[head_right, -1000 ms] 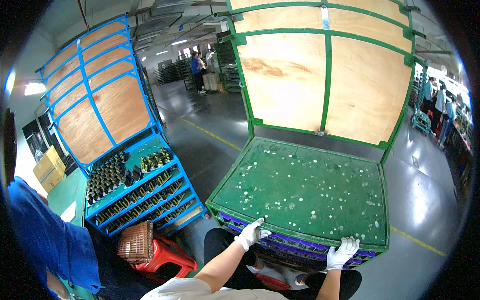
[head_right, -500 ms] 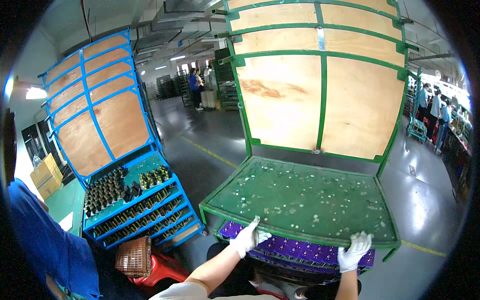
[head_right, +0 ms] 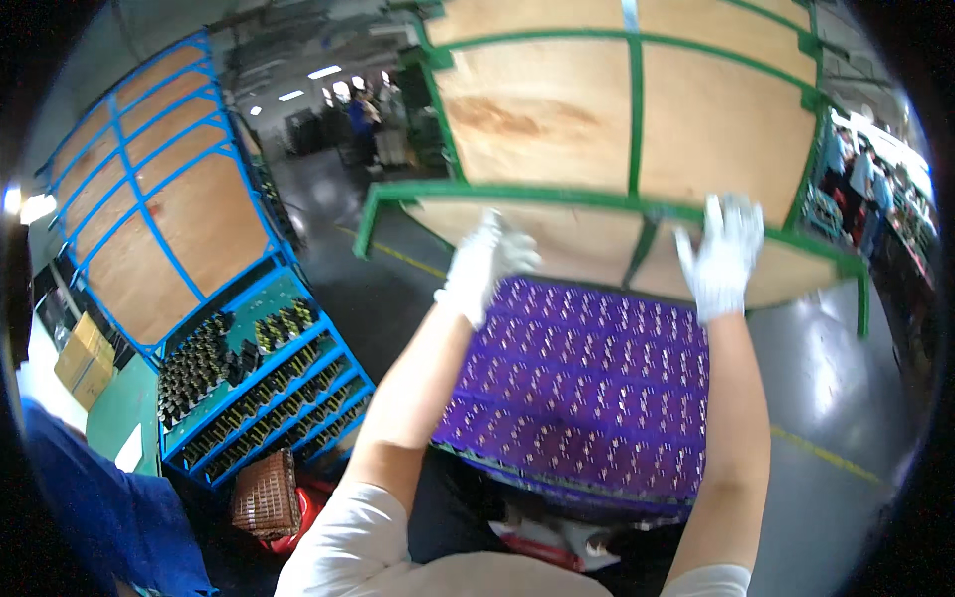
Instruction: The person sits on a low stool and repeatedly picks up purple trays containing small electronic components. They remove the components from the trays and place them into slots on a blue rack. The person then stacks the empty purple trays on a green surface.
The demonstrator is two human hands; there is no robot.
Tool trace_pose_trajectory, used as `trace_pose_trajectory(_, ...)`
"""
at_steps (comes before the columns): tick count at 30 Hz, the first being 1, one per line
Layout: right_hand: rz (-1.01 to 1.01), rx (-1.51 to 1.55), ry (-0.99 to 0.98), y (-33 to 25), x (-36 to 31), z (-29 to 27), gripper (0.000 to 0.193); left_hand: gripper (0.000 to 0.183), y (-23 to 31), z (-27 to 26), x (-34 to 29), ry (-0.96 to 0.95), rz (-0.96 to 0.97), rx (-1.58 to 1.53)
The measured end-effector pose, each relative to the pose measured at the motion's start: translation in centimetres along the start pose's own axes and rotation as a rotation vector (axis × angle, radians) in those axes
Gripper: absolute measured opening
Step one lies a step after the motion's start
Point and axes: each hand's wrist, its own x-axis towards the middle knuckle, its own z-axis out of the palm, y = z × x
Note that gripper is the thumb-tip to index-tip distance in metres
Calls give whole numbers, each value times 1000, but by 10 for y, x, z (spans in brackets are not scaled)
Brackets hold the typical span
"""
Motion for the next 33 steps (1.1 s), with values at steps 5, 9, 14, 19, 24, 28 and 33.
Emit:
trace_pose_trajectory(5, -85, -115, -2, 26, 30, 48, 64, 43, -83, -128, -2, 385, 30, 374)
trace_pose_trajectory(9, -1, -290, -33, 17, 38, 59, 70, 46, -160, -216, -58, 729, -113, 1168)
trace_pose_trajectory(14, -20, -287, -38, 28, 54, 75, 71, 63, -216, -213, -102, 479, -120, 1698)
trace_pose_trajectory(19, 73, -276, -249, 2, 82, 60, 70, 72, -240, -184, -107, 323, -158, 1779)
trace_pose_trajectory(24, 129, -275, -275, 10, 94, 79, 75, 72, -251, -178, -110, 279, -267, 1770)
trace_pose_trajectory(28, 222, -220, -425, 12, 111, 104, 91, 72, -249, -183, -112, 297, -279, 1783)
trace_pose_trajectory(33, 335, -100, -617, 22, 117, 144, 103, 73, -248, -175, -109, 271, -365, 1775)
